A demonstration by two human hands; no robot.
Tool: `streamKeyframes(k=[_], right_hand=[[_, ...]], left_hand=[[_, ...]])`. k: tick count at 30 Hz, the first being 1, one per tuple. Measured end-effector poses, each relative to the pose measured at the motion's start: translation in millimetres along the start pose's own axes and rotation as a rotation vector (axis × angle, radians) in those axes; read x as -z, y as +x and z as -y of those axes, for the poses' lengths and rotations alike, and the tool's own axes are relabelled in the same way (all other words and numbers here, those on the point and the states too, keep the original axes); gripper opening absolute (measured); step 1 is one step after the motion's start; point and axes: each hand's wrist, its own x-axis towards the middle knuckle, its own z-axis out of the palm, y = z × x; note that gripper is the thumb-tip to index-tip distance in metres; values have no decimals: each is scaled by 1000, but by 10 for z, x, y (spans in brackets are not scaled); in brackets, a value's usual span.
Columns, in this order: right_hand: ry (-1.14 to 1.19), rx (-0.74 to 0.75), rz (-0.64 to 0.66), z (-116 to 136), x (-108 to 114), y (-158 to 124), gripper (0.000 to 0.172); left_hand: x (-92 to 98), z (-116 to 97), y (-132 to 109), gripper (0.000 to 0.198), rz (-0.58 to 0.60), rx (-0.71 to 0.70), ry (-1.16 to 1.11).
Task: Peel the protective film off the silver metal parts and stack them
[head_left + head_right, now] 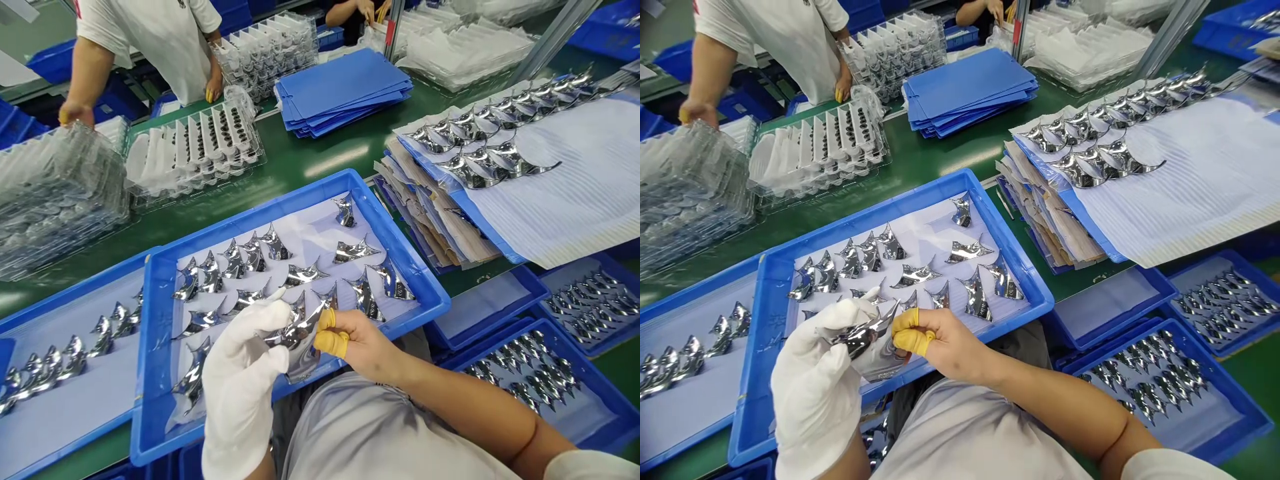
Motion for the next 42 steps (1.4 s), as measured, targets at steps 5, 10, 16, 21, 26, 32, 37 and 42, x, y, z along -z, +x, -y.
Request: streamKeyframes(k=[5, 10, 16, 21, 26, 32, 37, 42], right_hand=[[-150, 125, -3, -34, 57, -16, 29], [-467, 370, 5, 17, 90, -56, 20], [-293, 143, -56, 103, 7, -77, 15], [166, -171, -85, 18, -21, -41, 20], [205, -170, -141, -8, -8, -38, 18], [183, -128, -105, -8, 60, -27, 21], [-222, -97, -290, -183, 224, -29, 21], [-403, -134, -295, -326, 369, -69, 27]], left_hand=[[-37, -41, -12, 29, -37, 15, 38], [-67, -85, -26, 29, -172, 137, 44], [-155, -42, 60, 33, -188, 283, -34], [-280, -19, 184, 24, -218, 317, -17], [-309, -15, 263, 26, -126, 331, -3], [-202, 83, 313, 26, -5, 358, -1], [-193, -28, 740, 20, 145, 156, 369], [-303, -47, 1517, 38, 129, 5, 1083]])
